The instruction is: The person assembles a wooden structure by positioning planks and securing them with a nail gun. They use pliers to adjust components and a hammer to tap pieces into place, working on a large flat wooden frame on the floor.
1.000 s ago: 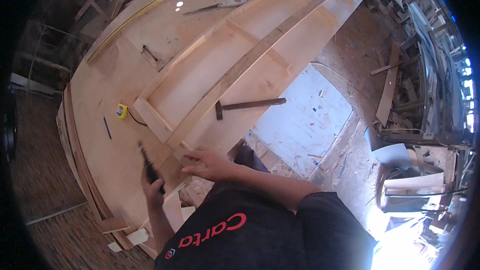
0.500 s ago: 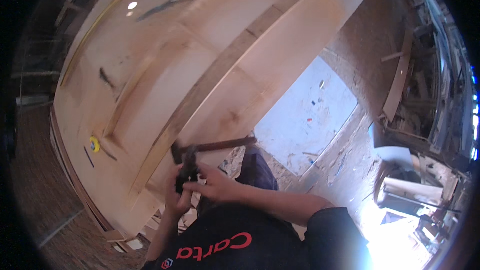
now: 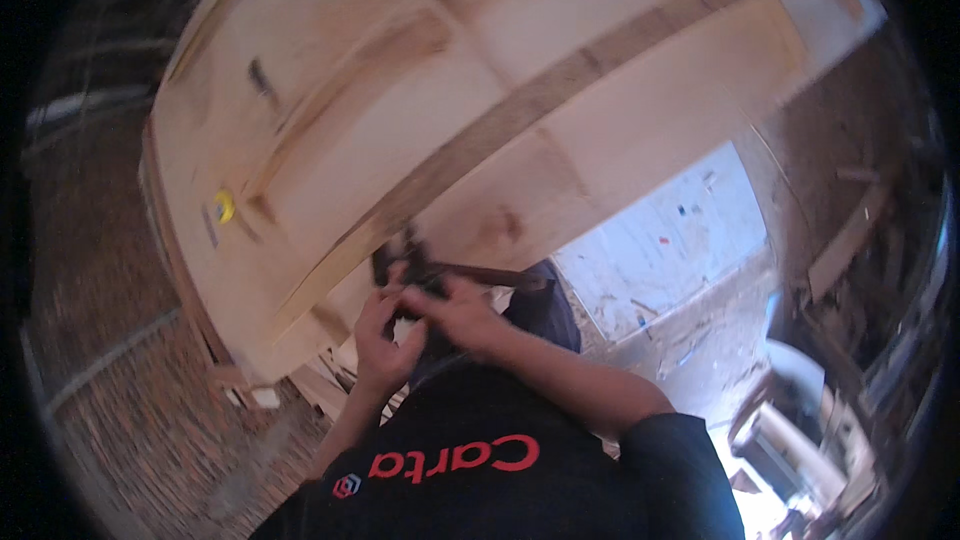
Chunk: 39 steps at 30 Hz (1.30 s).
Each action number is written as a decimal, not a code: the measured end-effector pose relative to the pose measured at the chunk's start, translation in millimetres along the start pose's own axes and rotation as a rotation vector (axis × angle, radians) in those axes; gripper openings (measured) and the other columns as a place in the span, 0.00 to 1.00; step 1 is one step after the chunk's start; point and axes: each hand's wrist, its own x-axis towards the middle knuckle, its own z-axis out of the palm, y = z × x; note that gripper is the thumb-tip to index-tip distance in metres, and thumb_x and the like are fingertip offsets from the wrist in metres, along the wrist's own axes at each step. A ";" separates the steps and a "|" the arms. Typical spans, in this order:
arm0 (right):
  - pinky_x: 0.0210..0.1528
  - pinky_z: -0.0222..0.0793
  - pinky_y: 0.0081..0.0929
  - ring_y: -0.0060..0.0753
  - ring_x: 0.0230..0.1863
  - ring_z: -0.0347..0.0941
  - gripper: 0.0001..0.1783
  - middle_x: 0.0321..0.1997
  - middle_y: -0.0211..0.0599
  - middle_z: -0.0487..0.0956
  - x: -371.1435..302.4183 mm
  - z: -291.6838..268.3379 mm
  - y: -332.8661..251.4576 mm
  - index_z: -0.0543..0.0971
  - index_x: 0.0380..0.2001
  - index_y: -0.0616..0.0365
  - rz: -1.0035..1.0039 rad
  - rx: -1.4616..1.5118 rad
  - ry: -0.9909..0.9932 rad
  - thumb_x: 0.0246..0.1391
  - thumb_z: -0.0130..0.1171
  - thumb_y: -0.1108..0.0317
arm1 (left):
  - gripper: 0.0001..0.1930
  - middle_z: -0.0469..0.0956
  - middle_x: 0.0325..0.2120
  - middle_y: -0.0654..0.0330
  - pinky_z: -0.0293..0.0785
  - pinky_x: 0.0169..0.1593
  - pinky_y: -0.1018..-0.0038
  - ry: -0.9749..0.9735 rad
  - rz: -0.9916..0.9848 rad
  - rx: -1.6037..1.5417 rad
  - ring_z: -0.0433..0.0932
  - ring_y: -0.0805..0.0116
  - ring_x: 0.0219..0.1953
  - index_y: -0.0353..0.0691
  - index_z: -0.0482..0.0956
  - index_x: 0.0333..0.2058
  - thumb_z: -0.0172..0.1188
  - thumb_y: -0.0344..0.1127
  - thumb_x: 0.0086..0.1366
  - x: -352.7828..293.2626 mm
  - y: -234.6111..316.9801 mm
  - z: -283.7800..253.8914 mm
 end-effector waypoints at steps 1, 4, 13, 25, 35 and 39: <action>0.57 0.75 0.32 0.30 0.57 0.77 0.24 0.55 0.37 0.81 0.9 -1.1 -9.3 0.73 0.63 0.59 -0.049 0.037 -0.042 0.69 0.59 0.62 | 0.19 0.76 0.38 0.52 0.74 0.50 0.66 0.050 -0.078 -0.018 0.76 0.60 0.39 0.33 0.80 0.49 0.65 0.28 0.57 -3.5 6.9 -4.5; 0.45 0.82 0.37 0.37 0.54 0.79 0.26 0.48 0.39 0.80 -4.3 -3.5 -30.4 0.68 0.66 0.57 0.227 -0.014 0.082 0.70 0.57 0.61 | 0.21 0.75 0.39 0.50 0.74 0.51 0.65 0.286 0.052 0.232 0.76 0.55 0.43 0.33 0.80 0.49 0.69 0.26 0.54 1.2 0.5 -38.5; 0.37 0.68 0.17 0.20 0.36 0.73 0.21 0.41 0.33 0.84 20.2 2.9 -20.5 0.75 0.61 0.53 0.101 -0.454 0.172 0.68 0.59 0.62 | 0.23 0.74 0.46 0.48 0.74 0.55 0.60 0.379 0.265 0.304 0.76 0.50 0.50 0.32 0.81 0.47 0.73 0.30 0.50 25.5 -96.1 -84.1; 0.36 0.79 0.24 0.21 0.32 0.78 0.17 0.46 0.43 0.85 3.0 0.5 -43.7 0.75 0.58 0.59 0.022 -0.449 0.254 0.69 0.55 0.67 | 0.26 0.74 0.51 0.49 0.74 0.59 0.58 0.322 0.438 0.399 0.75 0.48 0.55 0.34 0.80 0.50 0.72 0.28 0.49 24.6 -147.0 -82.6; 0.37 0.80 0.26 0.25 0.34 0.79 0.21 0.43 0.37 0.87 -17.0 51.8 -48.7 0.76 0.58 0.57 0.183 -0.824 0.090 0.64 0.61 0.66 | 0.23 0.80 0.41 0.51 0.77 0.53 0.67 0.323 0.328 -0.027 0.81 0.57 0.47 0.34 0.80 0.51 0.73 0.30 0.56 4.8 -96.9 -100.7; 0.39 0.78 0.23 0.23 0.35 0.80 0.25 0.46 0.41 0.86 -19.2 76.2 -32.5 0.75 0.61 0.59 0.235 -0.793 -0.033 0.63 0.63 0.63 | 0.24 0.83 0.43 0.55 0.77 0.51 0.70 0.017 0.014 -0.632 0.82 0.66 0.44 0.30 0.78 0.53 0.73 0.33 0.61 11.6 -82.2 -83.4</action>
